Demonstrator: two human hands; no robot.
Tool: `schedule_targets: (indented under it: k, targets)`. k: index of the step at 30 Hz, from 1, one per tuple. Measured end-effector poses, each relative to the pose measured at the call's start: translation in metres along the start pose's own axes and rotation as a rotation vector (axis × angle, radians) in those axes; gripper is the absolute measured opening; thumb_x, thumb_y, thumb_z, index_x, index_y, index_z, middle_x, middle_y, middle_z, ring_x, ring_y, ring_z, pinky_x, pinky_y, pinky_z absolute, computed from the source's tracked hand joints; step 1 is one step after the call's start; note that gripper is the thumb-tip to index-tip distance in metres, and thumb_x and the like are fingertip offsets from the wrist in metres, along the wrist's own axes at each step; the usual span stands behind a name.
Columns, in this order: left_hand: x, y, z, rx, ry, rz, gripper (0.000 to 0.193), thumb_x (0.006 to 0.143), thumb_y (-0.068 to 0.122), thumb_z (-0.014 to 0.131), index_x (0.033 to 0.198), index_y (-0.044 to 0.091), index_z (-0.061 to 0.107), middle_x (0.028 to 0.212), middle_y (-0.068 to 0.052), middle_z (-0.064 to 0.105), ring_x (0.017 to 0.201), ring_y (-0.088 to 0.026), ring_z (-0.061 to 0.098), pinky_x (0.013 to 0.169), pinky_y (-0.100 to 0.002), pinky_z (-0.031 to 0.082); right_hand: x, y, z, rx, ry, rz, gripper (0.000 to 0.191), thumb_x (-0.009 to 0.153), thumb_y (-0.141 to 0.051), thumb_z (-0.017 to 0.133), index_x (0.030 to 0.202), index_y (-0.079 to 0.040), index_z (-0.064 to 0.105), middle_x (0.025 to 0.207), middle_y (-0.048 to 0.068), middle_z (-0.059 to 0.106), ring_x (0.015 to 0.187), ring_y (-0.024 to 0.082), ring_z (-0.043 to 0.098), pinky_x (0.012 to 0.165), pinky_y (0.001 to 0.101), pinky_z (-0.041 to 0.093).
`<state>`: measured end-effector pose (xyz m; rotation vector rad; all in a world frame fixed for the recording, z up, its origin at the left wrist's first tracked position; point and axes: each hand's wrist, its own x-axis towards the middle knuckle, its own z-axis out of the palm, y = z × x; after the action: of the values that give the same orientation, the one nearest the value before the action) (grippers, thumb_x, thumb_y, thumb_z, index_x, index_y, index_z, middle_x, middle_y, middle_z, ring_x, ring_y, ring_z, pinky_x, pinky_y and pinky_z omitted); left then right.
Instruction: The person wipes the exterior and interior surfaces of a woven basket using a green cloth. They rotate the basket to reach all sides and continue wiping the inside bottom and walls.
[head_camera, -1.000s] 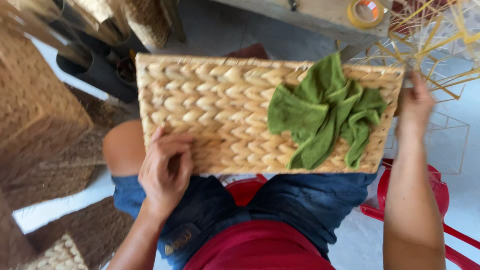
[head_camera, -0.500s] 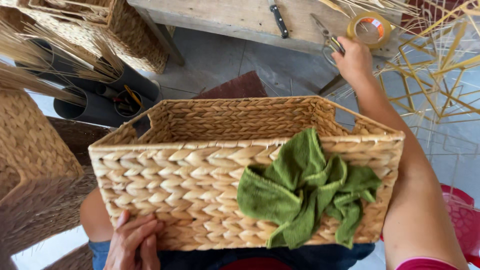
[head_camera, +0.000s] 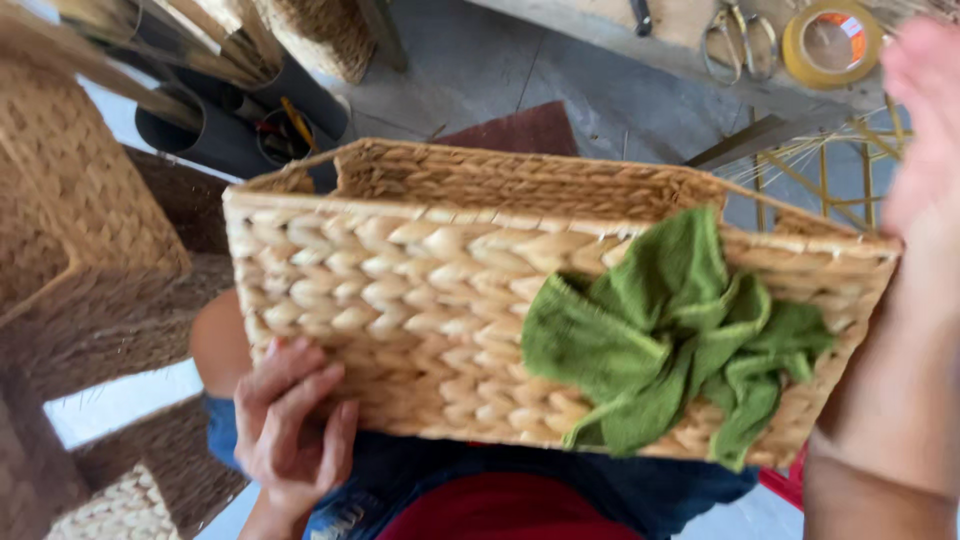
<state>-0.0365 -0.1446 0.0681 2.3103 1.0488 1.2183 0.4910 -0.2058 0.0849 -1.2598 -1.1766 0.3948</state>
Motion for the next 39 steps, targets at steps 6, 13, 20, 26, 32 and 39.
schedule_targets:
  k: [6,13,20,26,32,39]
  targets:
    - [0.016,0.017,-0.009,0.085,0.11,0.002,0.05,0.085,-0.002,0.071,0.132,0.001,0.054,0.14,-0.029,0.047,0.137,-0.052,0.046,0.119,-0.055,0.04,-0.099,-0.128,0.087,-0.605,-0.478,-0.369,0.073,0.085,-0.06,0.071,0.137,-0.009,0.059,0.153,0.014,0.049,0.147,0.037,0.039,0.121,0.0562,0.034]
    - [0.017,0.005,-0.023,-0.058,-0.1,-0.385,0.072,0.106,0.014,0.064,0.164,0.006,0.022,0.136,-0.02,0.06,0.103,-0.033,0.066,0.09,-0.039,0.054,-0.144,-0.133,0.15,-1.002,-0.391,-0.298,0.069,0.087,-0.039,0.085,0.146,-0.013,0.062,0.164,0.013,0.043,0.155,0.038,0.032,0.127,0.0549,0.029]
    - [-0.012,-0.019,-0.018,-0.067,-0.029,-0.185,0.061,0.115,0.011,0.054,0.167,0.007,0.022,0.144,-0.023,0.059,0.125,-0.036,0.065,0.102,-0.041,0.054,-0.156,-0.124,0.291,-0.724,-0.198,-0.459,0.056,0.086,-0.01,0.093,0.133,-0.011,0.062,0.154,0.008,0.051,0.144,0.03,0.052,0.127,0.0477,0.043]
    - [-0.019,-0.025,-0.016,-0.078,0.026,-0.093,0.056,0.114,0.001,0.044,0.166,0.009,0.027,0.152,-0.024,0.054,0.136,-0.038,0.059,0.113,-0.041,0.051,-0.14,-0.118,0.368,-0.613,-0.299,-0.642,0.053,0.08,-0.014,0.082,0.131,-0.01,0.065,0.147,0.011,0.054,0.132,0.033,0.057,0.11,0.0473,0.044]
    - [-0.025,-0.021,-0.012,-0.199,0.047,-0.128,0.053,0.115,0.001,0.047,0.165,0.008,0.032,0.15,-0.023,0.057,0.133,-0.034,0.062,0.112,-0.037,0.05,-0.142,-0.118,0.194,-1.001,-0.087,-0.479,0.045,0.087,0.001,0.078,0.128,-0.016,0.071,0.139,0.001,0.065,0.119,0.025,0.061,0.104,0.0402,0.048]
    - [-0.034,-0.02,-0.013,-0.266,0.078,-0.088,0.044,0.12,0.003,0.046,0.162,0.006,0.032,0.157,-0.023,0.051,0.147,-0.032,0.055,0.121,-0.037,0.044,-0.174,-0.109,0.059,-0.974,0.291,-0.115,0.041,0.102,0.003,0.069,0.141,-0.01,0.067,0.15,0.011,0.061,0.141,0.032,0.053,0.124,0.0441,0.041]
